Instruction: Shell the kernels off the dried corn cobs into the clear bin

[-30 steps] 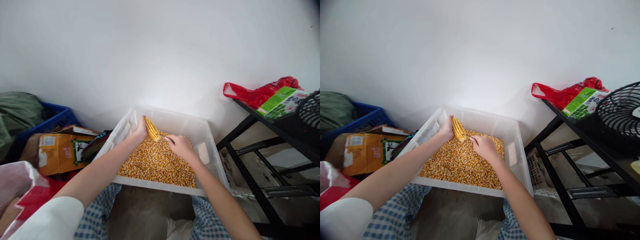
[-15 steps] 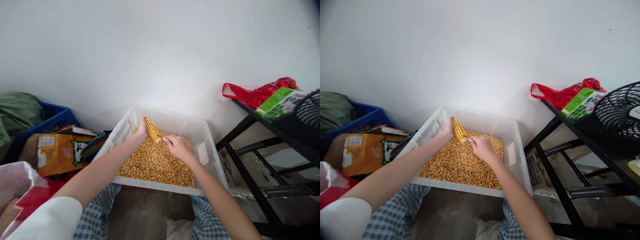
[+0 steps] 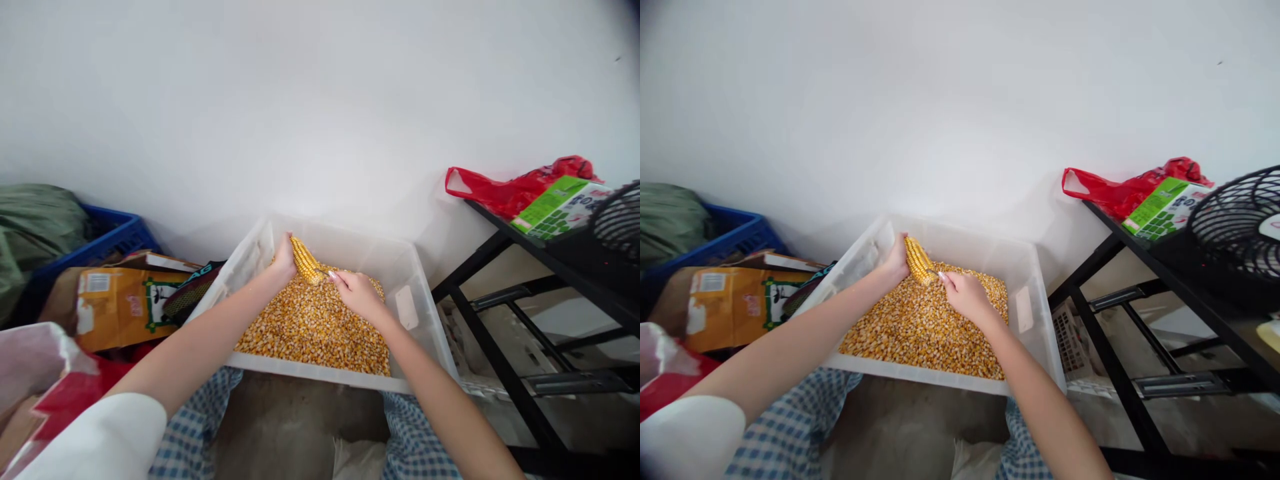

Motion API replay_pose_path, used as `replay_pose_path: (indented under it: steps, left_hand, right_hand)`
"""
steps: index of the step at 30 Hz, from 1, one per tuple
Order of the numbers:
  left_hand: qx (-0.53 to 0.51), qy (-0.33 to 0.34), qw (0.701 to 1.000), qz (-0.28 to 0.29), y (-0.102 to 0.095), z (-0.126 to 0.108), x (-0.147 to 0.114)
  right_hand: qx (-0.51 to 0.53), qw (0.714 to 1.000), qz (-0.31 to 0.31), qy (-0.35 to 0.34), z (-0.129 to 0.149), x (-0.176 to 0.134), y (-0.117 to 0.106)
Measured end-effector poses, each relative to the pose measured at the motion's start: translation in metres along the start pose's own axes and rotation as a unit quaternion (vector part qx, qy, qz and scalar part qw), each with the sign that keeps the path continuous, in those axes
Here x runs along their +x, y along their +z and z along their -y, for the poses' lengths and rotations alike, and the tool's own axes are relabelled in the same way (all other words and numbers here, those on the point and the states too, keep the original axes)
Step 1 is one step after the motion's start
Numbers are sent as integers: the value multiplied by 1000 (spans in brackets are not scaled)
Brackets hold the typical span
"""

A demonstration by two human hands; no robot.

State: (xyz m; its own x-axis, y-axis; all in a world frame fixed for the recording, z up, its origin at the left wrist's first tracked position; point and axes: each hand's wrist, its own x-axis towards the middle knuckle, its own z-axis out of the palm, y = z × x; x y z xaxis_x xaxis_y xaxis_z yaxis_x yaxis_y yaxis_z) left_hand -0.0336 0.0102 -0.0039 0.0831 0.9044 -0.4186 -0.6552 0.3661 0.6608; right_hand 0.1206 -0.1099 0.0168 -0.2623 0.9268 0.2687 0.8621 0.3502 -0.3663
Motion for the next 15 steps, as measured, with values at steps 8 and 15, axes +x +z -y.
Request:
replay_pose_path:
  steps: [8,15]
  left_hand:
    - [5,30,999,-21,1,3,1]
    - [12,35,999,-22,0,5,-1]
  right_hand:
    - [-2,1000,3,-3,-1,0,6]
    - [-94,995,15,4,3,-4,10]
